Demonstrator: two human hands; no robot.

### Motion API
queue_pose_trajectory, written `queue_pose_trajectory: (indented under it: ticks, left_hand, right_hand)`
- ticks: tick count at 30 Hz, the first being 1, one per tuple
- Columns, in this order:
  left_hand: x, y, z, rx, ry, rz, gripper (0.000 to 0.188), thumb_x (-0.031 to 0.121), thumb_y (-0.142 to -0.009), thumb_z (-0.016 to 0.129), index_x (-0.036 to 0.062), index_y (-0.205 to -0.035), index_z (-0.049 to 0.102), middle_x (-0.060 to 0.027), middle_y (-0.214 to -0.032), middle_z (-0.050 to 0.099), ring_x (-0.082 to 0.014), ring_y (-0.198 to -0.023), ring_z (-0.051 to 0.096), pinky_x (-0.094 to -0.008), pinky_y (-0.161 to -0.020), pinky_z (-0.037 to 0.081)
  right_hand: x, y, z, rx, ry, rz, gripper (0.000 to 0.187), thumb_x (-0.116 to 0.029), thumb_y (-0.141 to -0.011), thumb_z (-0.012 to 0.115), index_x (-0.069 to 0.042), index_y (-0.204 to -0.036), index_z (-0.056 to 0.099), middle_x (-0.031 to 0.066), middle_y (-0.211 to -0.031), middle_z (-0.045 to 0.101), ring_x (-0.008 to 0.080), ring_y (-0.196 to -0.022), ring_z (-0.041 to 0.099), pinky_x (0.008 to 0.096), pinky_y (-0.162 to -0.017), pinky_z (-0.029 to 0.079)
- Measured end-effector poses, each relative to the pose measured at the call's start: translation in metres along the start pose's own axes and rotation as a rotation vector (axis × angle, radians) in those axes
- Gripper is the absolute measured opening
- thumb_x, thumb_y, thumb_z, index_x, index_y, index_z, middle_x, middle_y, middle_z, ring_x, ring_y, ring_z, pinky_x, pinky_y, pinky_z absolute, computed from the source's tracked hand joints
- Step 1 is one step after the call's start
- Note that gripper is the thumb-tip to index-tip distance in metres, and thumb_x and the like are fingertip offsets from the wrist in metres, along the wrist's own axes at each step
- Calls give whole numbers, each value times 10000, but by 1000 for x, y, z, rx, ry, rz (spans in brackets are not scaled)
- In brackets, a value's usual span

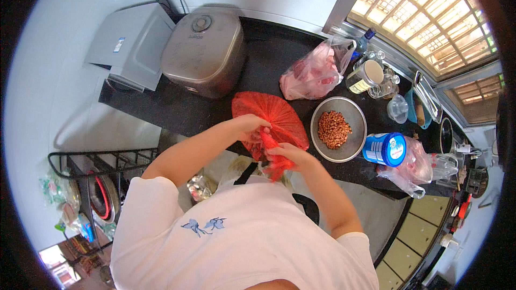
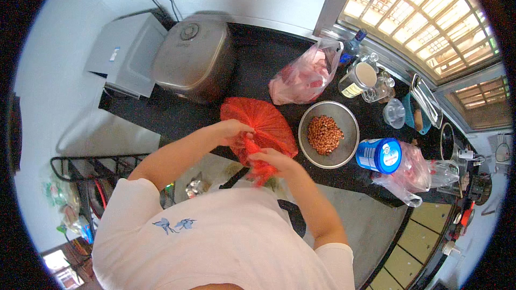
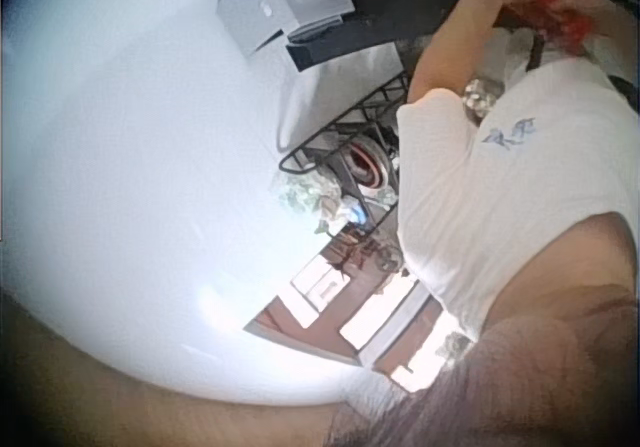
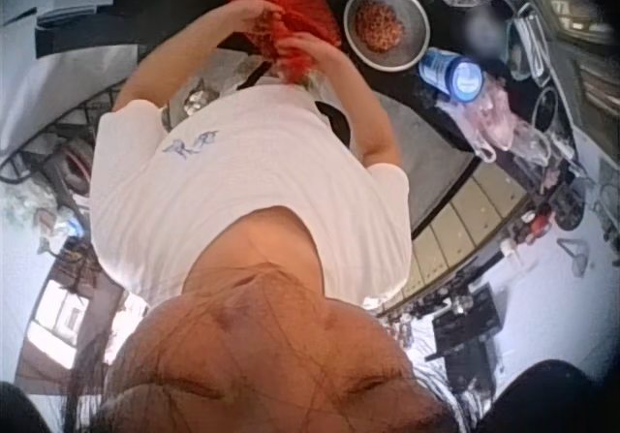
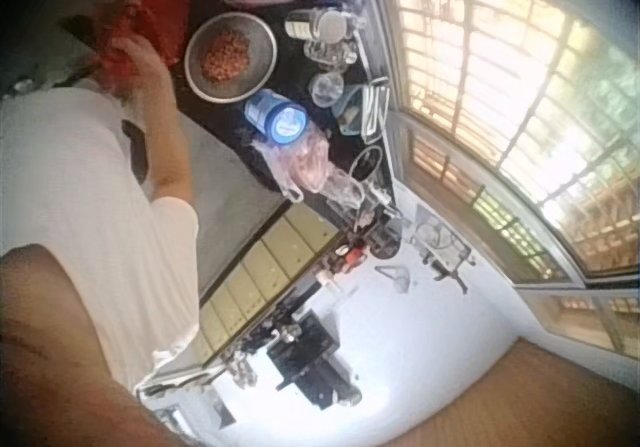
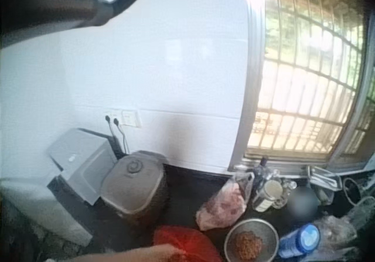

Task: The person transfers peanuts from a red mesh bag into a metal sieve, then adds black beans from a blue container into the same sieve. The person moves the sieve to the sink and washes the mixed legumes under running water, agitating them by hand.

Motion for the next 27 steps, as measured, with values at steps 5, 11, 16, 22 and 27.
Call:
queue_pose_trajectory:
  ticks: [5,11,16,22,27]
  left_hand:
    - [18,19,5,220,-622,186,210,244,-796,682,61,-863,602,-43,-755,605,-163,-637,577,-331,-577,495]
    - [22,61,22,656,-884,705,224,181,-688,691,3,-772,585,-171,-762,640,-309,-742,628,-402,-679,490]
    - [21,75,28,888,-1101,963,200,150,-687,687,11,-776,575,-169,-758,613,-350,-763,608,-432,-693,485]
    - [9,70,47,776,-1196,1314,236,139,-729,664,14,-898,559,-164,-905,555,-337,-875,564,-421,-741,477]
    - [4,53,32,633,-1438,1229,228,97,-766,618,8,-968,562,-163,-934,536,-338,-906,549,-417,-758,480]
  right_hand:
    - [-29,18,-35,-31,392,51,223,-173,-875,632,6,-994,574,36,-762,562,121,-659,568,299,-655,527]
    - [-53,-1,-60,167,232,-59,206,-125,-833,694,0,-959,592,18,-715,559,117,-591,548,281,-549,509]
    - [-75,-6,-61,456,424,-258,149,-63,-802,709,2,-902,622,31,-729,587,112,-576,543,278,-537,511]
    - [-109,-31,-66,549,276,-444,115,-55,-774,719,17,-829,649,51,-719,618,117,-592,565,247,-503,450]
    - [-130,-30,17,725,1244,-764,157,-86,-732,719,-15,-867,680,132,-882,679,234,-835,654,332,-720,504]
Point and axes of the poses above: each hand's wrist, its own y-axis away from the middle knuckle, its own z-axis out of the palm, x = y × z, the point moved 8 cm from there along -y, towards the middle knuckle
